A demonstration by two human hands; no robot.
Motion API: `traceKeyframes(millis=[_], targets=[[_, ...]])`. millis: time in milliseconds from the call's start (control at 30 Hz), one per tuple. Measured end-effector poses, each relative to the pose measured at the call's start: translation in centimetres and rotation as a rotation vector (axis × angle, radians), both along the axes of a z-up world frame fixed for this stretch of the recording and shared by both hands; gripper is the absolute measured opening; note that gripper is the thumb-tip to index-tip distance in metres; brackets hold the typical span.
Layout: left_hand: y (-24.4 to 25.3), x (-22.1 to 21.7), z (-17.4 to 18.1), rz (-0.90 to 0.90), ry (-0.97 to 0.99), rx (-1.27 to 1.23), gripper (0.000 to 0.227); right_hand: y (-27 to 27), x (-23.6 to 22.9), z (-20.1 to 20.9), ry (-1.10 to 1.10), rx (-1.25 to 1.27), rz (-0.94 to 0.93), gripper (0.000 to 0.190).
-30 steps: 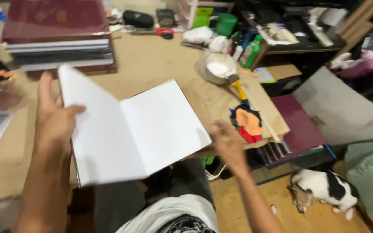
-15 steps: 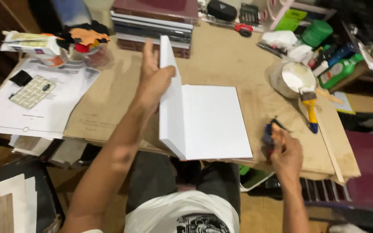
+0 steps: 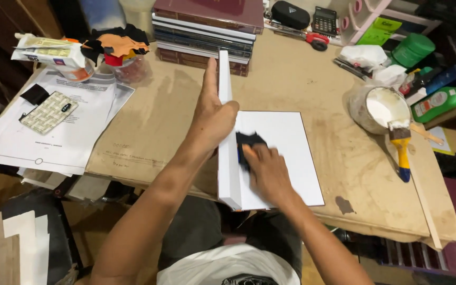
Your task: The person applies glue to the inside cover of a book using a brush, then closes and presses the book to secure the pages. They repeat this process on another book, wiping the cover with a cloth afterward.
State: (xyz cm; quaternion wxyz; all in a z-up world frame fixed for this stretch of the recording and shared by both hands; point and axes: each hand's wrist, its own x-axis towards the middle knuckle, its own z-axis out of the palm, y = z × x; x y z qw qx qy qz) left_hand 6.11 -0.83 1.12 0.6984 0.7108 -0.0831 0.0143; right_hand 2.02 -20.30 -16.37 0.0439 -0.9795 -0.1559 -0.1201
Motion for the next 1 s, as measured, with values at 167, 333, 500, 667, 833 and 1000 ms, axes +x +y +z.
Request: traceKeyframes(millis=[167, 333, 500, 667, 833, 1000], targets=[[0.2, -0.1, 0.4, -0.036, 0.033, -0.011, 0.099, 1.4, 8.6, 1.7, 0.083, -0.013, -0.099, 0.044], [-0.8, 2.5, -1.7, -0.004, -0.044, -0.08, 0.092, 0.2, 13.3, -1.4, -0.023, -0.015, -0.001, 0.039], [-0.5, 2.1, -2.1, 0.018, -0.057, 0.012, 0.09, 0.1, 2.1, -0.6, -0.102, 0.017, 0.269, 0.059], [-0.6, 0.1, 0.5, 0.004, -0.024, 0.023, 0.091, 1.3, -12.4, 2.7, -0.014, 0.059, 0.235, 0.054], [-2.6, 4.1, -1.1, -0.031, -0.135, 0.036, 0.09, -3.0, -15.3, 6.1, 0.282, 0.518, 0.13, 0.037], [-2.5, 4.5, 0.4, -0.076, 0.046, 0.227, 0.095, -11.0, -12.4, 5.0, -0.121, 0.518, -0.202, 0.013]])
